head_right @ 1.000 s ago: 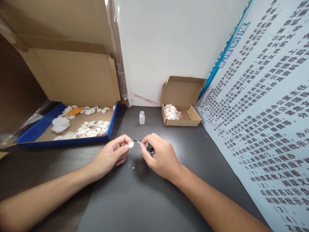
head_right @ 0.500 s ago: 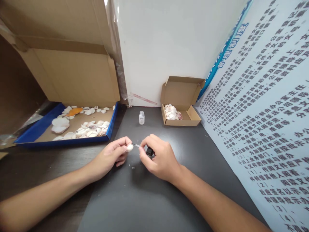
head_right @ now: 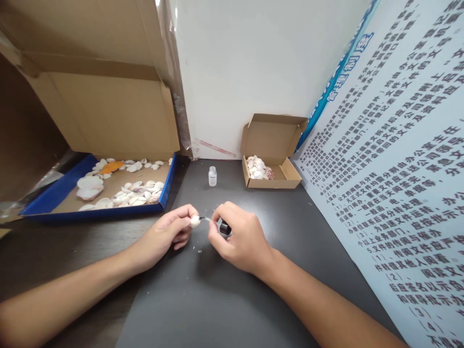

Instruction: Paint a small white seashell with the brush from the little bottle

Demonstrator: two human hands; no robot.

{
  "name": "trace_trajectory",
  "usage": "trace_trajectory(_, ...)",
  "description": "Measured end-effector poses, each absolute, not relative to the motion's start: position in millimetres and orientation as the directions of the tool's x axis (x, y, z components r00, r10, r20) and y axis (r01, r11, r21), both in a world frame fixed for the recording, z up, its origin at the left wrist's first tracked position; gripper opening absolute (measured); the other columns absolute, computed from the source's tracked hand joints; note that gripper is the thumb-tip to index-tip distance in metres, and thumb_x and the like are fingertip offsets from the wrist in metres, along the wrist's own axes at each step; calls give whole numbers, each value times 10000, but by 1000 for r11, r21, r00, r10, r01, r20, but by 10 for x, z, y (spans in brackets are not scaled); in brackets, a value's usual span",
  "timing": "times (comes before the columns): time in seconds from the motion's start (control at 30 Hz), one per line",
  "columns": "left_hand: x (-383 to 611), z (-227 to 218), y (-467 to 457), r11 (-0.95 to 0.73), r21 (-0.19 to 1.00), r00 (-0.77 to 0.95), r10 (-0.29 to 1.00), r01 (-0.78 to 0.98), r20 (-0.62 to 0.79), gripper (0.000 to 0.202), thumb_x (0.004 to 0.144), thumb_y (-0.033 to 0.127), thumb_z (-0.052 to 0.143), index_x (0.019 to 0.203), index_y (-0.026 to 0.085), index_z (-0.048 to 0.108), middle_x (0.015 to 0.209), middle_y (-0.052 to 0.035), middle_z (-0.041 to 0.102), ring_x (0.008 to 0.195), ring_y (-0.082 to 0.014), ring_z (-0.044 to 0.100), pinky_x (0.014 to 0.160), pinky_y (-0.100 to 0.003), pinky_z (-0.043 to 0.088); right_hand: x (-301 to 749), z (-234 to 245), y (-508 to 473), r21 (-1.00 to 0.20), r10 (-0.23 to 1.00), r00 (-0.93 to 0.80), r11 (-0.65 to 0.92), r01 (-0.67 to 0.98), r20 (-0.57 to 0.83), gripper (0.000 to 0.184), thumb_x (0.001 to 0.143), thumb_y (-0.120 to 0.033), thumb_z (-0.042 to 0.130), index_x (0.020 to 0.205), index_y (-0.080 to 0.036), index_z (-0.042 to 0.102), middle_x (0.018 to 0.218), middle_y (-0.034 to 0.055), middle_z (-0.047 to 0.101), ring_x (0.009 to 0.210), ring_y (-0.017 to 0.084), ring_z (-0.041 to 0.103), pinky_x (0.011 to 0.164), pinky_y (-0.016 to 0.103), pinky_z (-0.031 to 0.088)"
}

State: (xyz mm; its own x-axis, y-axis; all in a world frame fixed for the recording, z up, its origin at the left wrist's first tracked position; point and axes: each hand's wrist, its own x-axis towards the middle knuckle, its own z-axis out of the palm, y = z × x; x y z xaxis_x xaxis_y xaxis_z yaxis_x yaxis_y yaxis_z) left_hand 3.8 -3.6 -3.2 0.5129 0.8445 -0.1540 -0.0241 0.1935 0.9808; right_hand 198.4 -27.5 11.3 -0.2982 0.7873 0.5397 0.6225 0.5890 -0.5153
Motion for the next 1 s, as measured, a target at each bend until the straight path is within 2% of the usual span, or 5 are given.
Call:
trace_trajectory(0.33,45,-11,-42,201,979,509,845,-21,-163,138,849,333,499,802,213,447,541,105,255,465,-77,209,450,-210,205,1977,103,-309,-533,736,-375,671,516,564,88,861,-159,543,789,-206,560,676,-27,494,567,112,438,547,247,370)
trace_trajectory(0.57,40,-29,-34,205,978,504,850,-46,-155,121,808,310,504,771,213,442,553,98,252,473,-82,218,454,-206,214,1998,82,-265,-558,836,-309,537,633,454,86,834,-141,539,785,-205,570,682,-33,495,543,101,404,535,248,346)
trace_trajectory(0.77,29,-27,-39,201,979,519,840,-28,-158,79,808,272,459,762,214,433,556,93,248,490,-89,209,462,-219,208,1983,98,-297,-556,769,-346,632,540,538,90,853,-139,522,806,-199,571,695,-32,460,549,101,414,546,247,371)
trace_trajectory(1.0,36,-24,-33,195,981,522,839,-24,-153,108,818,290,468,759,215,417,564,92,251,504,-90,217,470,-226,216,1996,83,-264,-571,821,-325,562,598,469,81,872,-160,546,831,-198,606,766,-12,509,555,97,438,540,250,389)
